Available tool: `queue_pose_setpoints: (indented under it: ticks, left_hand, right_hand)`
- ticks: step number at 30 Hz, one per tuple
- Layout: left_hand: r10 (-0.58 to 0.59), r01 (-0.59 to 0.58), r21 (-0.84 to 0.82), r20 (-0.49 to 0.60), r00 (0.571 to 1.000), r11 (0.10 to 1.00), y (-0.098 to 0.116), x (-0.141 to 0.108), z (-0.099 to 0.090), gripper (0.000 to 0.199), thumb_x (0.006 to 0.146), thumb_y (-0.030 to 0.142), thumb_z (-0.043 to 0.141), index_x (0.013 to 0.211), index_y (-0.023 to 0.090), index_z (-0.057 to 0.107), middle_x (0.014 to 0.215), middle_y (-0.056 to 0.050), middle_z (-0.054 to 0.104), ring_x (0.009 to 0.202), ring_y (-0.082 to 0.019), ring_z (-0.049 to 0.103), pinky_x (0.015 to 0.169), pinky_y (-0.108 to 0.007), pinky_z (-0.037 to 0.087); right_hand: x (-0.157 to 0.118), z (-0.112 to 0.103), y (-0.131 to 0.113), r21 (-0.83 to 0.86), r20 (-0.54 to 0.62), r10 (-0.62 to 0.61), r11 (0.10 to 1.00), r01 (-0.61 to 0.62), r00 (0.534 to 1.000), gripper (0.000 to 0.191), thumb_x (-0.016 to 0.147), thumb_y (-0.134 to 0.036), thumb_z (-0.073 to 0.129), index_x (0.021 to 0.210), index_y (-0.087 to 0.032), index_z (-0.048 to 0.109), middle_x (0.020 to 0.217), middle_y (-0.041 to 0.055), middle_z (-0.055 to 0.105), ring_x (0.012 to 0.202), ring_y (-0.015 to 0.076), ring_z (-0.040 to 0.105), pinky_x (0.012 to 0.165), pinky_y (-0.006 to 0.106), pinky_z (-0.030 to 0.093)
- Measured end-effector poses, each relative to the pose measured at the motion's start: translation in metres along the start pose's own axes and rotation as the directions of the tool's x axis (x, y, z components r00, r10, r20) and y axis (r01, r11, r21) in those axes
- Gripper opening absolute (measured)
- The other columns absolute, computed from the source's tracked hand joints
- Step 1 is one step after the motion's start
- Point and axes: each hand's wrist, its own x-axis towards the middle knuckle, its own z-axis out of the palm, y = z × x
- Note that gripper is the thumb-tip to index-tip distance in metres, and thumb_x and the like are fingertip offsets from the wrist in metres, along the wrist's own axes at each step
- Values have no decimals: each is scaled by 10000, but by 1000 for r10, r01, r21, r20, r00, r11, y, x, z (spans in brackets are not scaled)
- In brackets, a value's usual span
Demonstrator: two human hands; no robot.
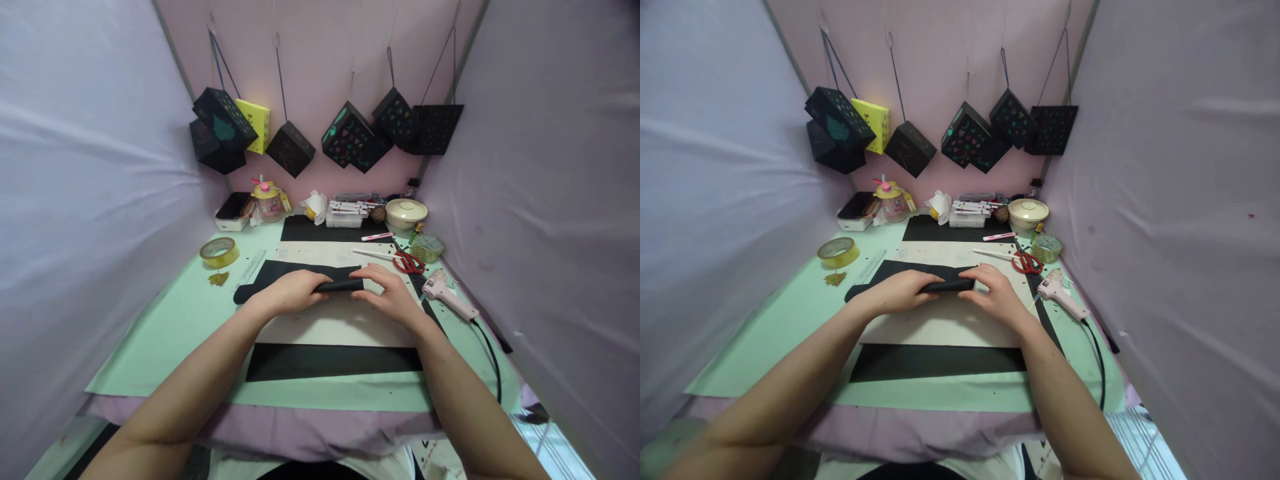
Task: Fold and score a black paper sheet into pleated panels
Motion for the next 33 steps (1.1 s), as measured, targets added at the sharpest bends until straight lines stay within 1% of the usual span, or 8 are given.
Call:
queue_pose_setpoints:
  ticks: [6,10,15,21,23,27,33]
  left_hand:
    - [9,-9,-10,20,1000,1000,2,1,0,243,877,288,517,1073,253,656,960,-10,718,796,-189,649,619,-237,408]
    - [18,-17,-18,41,999,1000,3,1,-2,255,880,290,511,1075,234,667,984,-28,717,817,-198,649,629,-242,406]
    - [12,-10,-41,44,999,999,3,2,2,310,898,298,489,1159,249,648,1023,-35,717,879,-212,653,672,-253,427]
    - [20,-19,-20,13,1000,1000,-1,3,6,321,891,279,499,1176,260,644,1041,-34,718,909,-221,659,705,-266,435]
    - [20,-20,-15,2,1000,1000,-1,3,7,311,894,279,497,1165,261,648,1040,-31,719,910,-219,661,704,-264,438]
    - [12,-12,4,-14,1000,1000,-2,3,8,278,894,292,503,1114,251,669,1009,-33,726,878,-218,667,679,-258,439]
    - [26,-26,-6,-18,1000,1000,-2,3,9,298,897,303,497,1141,256,664,1015,-35,728,877,-214,670,692,-256,447]
  right_hand:
    - [1,1,1,5,-28,-31,1000,31,999,177,817,-341,684,954,-230,696,933,42,734,929,213,655,1022,444,422]
    - [2,1,0,34,-29,-48,998,49,998,117,824,-318,681,899,-231,702,874,38,736,831,200,659,1017,468,416]
    - [2,3,2,50,-47,-66,996,69,997,54,833,-269,671,861,-235,702,828,21,732,784,183,647,989,452,432]
    - [0,4,3,42,-53,-60,997,63,997,56,843,-274,659,847,-236,699,807,16,726,771,180,645,986,446,439]
    - [-1,4,2,35,-57,-52,998,54,997,75,827,-286,680,878,-235,698,835,20,730,802,186,652,1000,450,433]
    - [-1,2,0,17,-77,-65,998,67,995,184,794,-326,717,955,-240,695,914,36,735,903,210,658,996,449,445]
    - [0,3,-1,22,-87,-86,996,89,992,116,816,-321,697,903,-245,707,867,32,742,833,202,669,985,464,452]
